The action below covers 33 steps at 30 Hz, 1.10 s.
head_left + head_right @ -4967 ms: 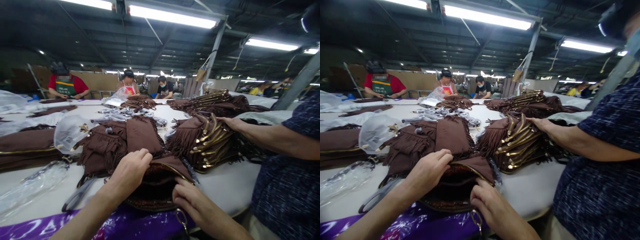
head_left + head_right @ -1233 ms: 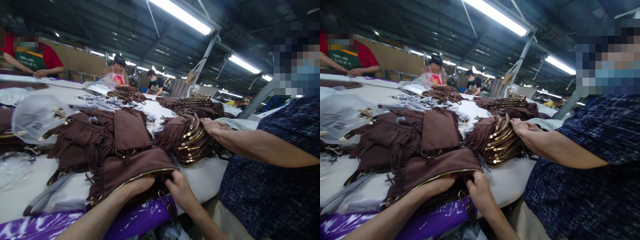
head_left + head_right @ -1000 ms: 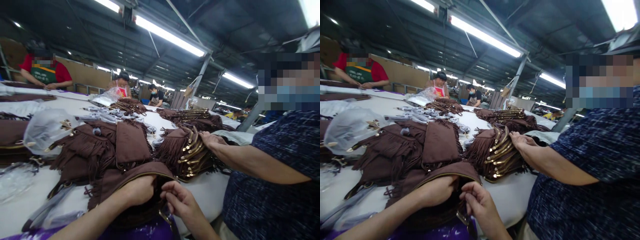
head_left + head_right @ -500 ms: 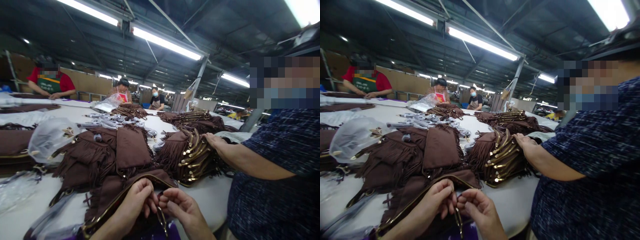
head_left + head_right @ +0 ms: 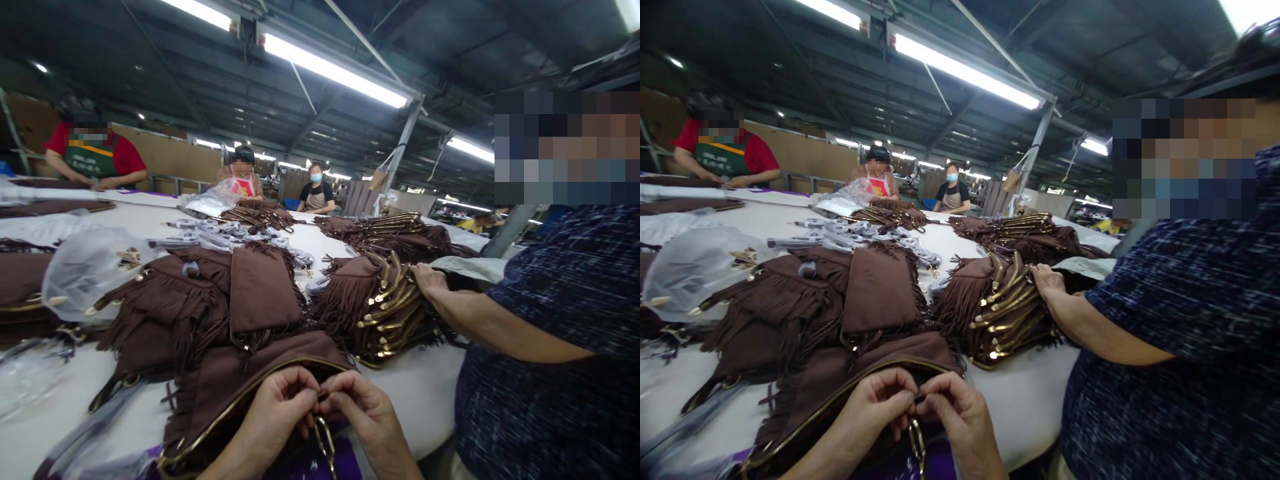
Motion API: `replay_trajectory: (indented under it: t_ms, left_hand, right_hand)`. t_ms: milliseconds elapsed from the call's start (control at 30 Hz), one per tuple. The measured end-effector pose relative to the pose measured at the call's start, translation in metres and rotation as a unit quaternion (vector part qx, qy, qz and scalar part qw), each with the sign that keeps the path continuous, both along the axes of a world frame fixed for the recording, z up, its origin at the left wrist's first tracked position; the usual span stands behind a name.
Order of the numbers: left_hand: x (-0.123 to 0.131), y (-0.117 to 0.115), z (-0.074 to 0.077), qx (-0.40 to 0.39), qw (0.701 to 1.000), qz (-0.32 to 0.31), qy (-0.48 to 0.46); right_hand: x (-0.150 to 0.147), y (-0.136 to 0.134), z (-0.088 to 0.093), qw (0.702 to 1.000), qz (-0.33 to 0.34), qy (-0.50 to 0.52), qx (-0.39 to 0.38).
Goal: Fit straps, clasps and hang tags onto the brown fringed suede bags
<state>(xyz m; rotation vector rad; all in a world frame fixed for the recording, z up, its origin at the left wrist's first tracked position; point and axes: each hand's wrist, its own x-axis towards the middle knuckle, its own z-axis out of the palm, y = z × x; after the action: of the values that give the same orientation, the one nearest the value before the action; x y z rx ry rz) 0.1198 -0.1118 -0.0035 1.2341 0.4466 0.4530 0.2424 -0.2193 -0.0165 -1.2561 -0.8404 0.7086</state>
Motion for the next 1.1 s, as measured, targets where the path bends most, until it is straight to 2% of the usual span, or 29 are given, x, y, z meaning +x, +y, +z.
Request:
replay_trajectory:
  t_ms: [167, 300, 600, 867, 1100]
  left_hand:
    - [0.003, -0.003, -0.001, 0.051, 0.998, 0.004, -0.035]
    - [0.003, -0.003, -0.001, 0.063, 0.997, -0.007, -0.045]
    - [0.004, -0.003, -0.001, 0.052, 0.998, -0.004, -0.036]
    - [0.006, -0.002, -0.001, 0.01, 1.0, -0.003, -0.017]
    - [0.007, -0.002, -0.005, 0.012, 1.0, 0.005, -0.028]
  right_hand:
    - [0.001, -0.001, -0.001, 0.999, 0.008, -0.035, 0.0]
    - [0.002, -0.002, -0.002, 0.999, 0.016, -0.038, -0.005]
    - [0.001, -0.001, 0.0, 1.0, 0.019, -0.019, 0.0]
    - [0.002, 0.001, -0.011, 1.0, 0.006, -0.006, 0.022]
    - [0.002, 0.003, -0.012, 0.999, 0.016, -0.02, 0.022]
